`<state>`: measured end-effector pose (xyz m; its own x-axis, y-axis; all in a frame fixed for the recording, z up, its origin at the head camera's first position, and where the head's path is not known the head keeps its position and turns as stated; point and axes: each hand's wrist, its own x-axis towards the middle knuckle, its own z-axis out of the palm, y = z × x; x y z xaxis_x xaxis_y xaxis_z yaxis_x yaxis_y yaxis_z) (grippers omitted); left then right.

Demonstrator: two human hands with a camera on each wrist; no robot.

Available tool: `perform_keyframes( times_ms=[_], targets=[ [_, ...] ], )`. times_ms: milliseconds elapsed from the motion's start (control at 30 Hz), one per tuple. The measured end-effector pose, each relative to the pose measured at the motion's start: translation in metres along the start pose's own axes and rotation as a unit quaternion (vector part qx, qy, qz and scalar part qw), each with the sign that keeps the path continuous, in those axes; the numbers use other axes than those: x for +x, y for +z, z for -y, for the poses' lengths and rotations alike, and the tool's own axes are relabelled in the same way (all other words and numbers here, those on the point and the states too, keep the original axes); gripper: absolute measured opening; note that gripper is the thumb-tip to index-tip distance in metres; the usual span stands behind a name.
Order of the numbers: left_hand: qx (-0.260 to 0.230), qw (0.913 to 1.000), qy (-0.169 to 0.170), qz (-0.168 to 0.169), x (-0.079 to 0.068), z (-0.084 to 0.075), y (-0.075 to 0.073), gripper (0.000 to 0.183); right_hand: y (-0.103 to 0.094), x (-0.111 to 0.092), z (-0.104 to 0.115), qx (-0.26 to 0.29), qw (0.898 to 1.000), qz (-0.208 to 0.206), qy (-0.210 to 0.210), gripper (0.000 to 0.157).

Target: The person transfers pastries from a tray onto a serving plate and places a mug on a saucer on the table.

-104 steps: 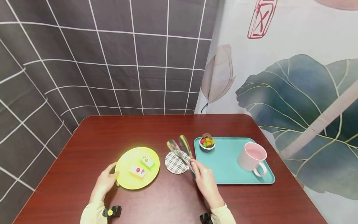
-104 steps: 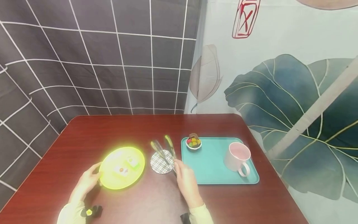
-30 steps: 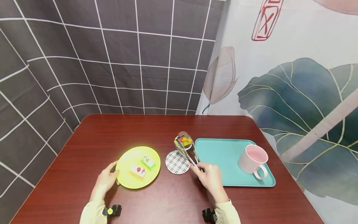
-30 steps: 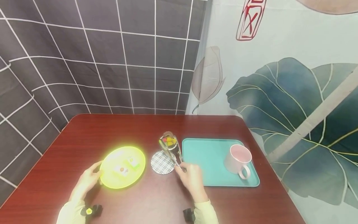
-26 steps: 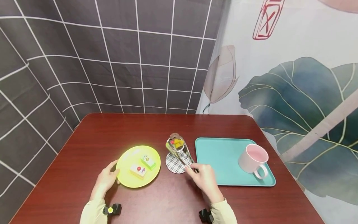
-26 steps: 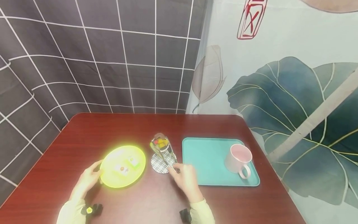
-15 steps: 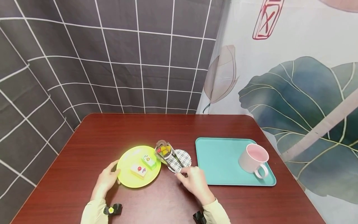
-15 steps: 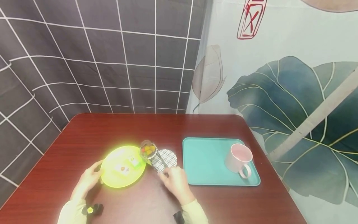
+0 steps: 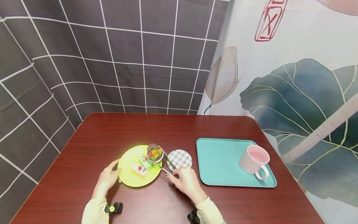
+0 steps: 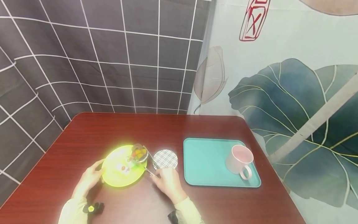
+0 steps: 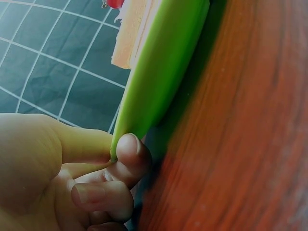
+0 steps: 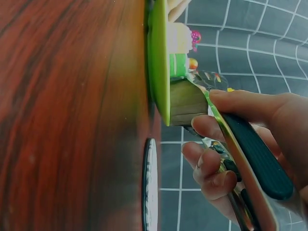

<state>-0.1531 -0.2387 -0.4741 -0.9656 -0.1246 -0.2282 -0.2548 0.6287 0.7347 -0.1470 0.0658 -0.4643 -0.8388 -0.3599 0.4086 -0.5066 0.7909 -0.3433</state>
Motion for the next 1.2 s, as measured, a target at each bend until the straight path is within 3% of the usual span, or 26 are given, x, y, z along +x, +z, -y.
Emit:
perform_keyframes(
  times_ms=[233, 600, 1000, 1200],
  targets=[
    [0.008, 1.0000, 0.001, -0.002, 0.000, -0.001, 0.000, 0.049, 0.001, 0.001, 0.002, 0.008, 1.000, 0.008, -0.007, 0.024],
    [0.001, 1.0000, 0.000, -0.002, 0.000, -0.001, 0.001, 0.049, 0.001, 0.001, 0.002, 0.009, 1.000, 0.004, 0.017, 0.021],
    [-0.002, 1.0000, -0.002, -0.001, 0.001, -0.002, -0.001, 0.049, 0.004, 0.010, 0.006, 0.031, 0.998, 0.029, 0.035, 0.021],
    [-0.002, 1.0000, -0.002, 0.001, -0.001, -0.002, 0.000, 0.050, 0.008, 0.013, 0.011, 0.040, 0.998, 0.042, 0.023, 0.020]
  ],
)
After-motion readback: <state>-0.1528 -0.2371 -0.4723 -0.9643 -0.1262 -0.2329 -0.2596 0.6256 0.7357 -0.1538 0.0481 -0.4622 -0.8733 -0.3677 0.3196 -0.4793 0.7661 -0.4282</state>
